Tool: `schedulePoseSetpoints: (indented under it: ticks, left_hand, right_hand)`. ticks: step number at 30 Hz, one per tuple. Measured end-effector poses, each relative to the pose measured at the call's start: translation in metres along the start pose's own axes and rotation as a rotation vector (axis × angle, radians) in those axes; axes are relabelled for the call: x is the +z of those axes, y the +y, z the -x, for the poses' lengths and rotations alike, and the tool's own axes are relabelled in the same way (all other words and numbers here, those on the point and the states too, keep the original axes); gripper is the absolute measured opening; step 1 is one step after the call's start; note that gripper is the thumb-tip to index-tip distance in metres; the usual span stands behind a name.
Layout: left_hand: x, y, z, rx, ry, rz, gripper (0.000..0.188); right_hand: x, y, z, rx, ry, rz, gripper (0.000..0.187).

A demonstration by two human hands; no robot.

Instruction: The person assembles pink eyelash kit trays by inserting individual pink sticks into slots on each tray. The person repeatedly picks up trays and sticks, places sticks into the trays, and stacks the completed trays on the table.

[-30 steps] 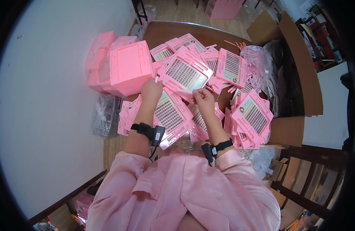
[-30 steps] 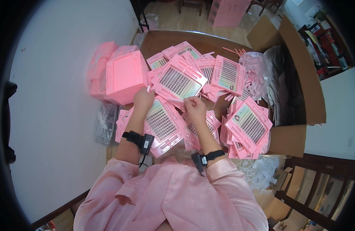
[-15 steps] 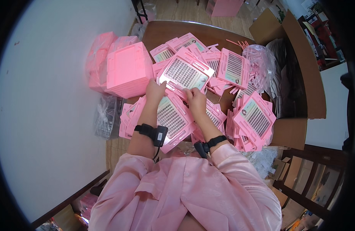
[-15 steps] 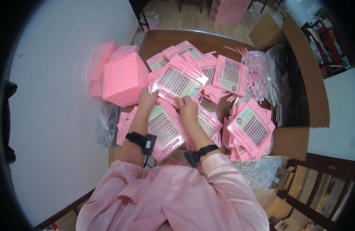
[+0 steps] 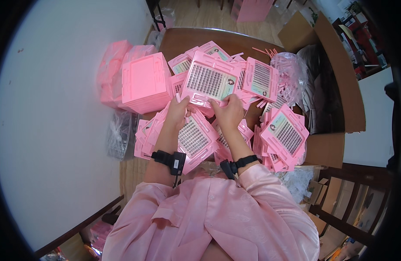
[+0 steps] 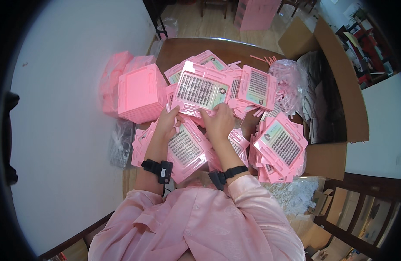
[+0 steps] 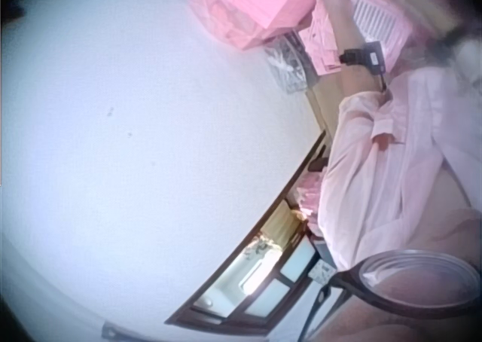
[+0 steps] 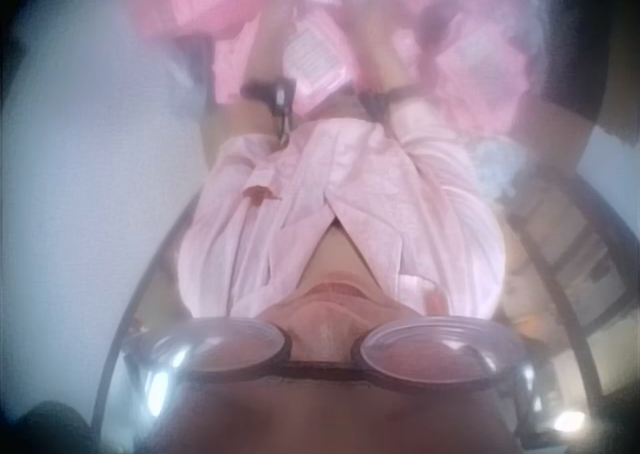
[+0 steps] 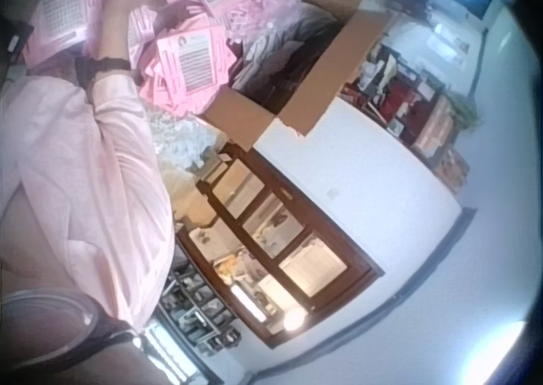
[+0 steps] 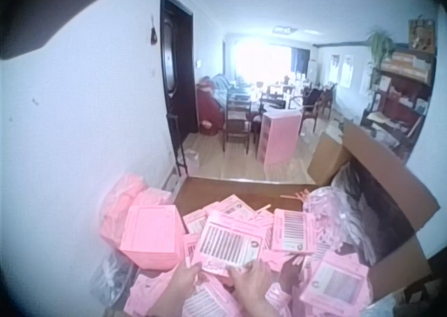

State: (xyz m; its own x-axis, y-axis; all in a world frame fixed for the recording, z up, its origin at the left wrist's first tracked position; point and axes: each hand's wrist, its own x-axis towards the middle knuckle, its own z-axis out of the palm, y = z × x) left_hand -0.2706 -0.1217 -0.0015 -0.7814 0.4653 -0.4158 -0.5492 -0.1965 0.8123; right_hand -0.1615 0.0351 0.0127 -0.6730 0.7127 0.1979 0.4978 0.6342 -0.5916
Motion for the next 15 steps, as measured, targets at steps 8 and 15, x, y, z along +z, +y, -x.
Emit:
schedulePoseSetpoints:
  ticks: [8,15]
  left_hand:
    - [-0.028,0.032,0.033,0.177,0.278,0.192,0.034]
    - [-0.110,0.082,0.029,0.235,0.496,0.230,0.018]
  right_hand:
    - [0.014,-0.024,-0.010,0.226,-0.163,-0.928,0.090]
    - [0.059,-0.012,0.010,0.217,-0.367,-0.842,0.055]
